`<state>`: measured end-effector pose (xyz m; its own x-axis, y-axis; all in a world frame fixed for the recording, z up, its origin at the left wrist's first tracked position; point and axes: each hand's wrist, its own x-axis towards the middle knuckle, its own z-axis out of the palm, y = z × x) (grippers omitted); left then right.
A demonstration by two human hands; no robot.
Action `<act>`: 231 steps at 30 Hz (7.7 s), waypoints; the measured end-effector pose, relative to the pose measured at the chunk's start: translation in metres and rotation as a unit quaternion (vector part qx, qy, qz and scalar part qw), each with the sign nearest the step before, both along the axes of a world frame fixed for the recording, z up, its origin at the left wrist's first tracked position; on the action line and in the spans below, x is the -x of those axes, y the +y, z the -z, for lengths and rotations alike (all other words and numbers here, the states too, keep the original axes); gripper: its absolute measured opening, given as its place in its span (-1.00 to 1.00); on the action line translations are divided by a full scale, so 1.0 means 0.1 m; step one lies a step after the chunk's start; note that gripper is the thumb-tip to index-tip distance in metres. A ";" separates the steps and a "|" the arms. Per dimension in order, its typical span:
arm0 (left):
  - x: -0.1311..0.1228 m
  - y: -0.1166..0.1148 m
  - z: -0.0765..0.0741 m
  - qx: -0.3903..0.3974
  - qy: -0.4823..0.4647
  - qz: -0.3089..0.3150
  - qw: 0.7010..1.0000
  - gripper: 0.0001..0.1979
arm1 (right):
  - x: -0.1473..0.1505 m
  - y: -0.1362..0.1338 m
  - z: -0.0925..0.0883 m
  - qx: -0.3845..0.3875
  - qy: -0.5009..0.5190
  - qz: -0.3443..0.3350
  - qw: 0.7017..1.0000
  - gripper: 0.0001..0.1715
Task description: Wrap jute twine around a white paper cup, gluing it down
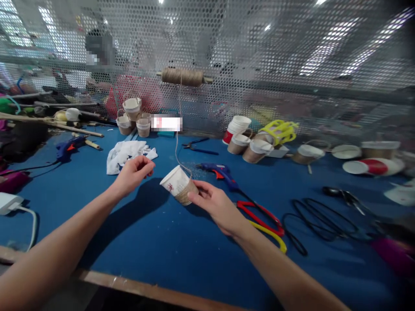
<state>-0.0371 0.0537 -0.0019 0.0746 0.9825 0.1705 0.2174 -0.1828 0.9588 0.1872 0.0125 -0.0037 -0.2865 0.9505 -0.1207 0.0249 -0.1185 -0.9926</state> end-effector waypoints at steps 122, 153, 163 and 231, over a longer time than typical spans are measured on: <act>-0.07 -0.19 -0.24 0.112 -0.110 0.162 0.974 -0.64 | -0.53 -0.25 -0.41 -0.200 -0.148 -0.041 0.968 -0.14; -0.29 -0.38 -0.07 0.072 -0.031 0.118 0.990 -0.48 | -0.36 -0.29 -0.13 -0.341 -0.451 0.066 0.823 -0.48; -0.27 -0.38 -0.06 0.058 -0.005 0.097 0.994 -0.49 | -0.35 -0.27 -0.11 -0.332 -0.468 0.077 0.815 -0.38; -0.35 -0.45 -0.13 0.100 -0.104 0.130 0.981 -0.64 | -0.34 -0.33 -0.13 -0.375 -0.457 0.087 0.802 -0.64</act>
<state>-0.0019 0.0091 0.0113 0.3106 0.9504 0.0135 -0.0149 -0.0093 0.9998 0.2216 -0.0201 0.0094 -0.2595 0.8700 0.4192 0.8299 0.4228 -0.3639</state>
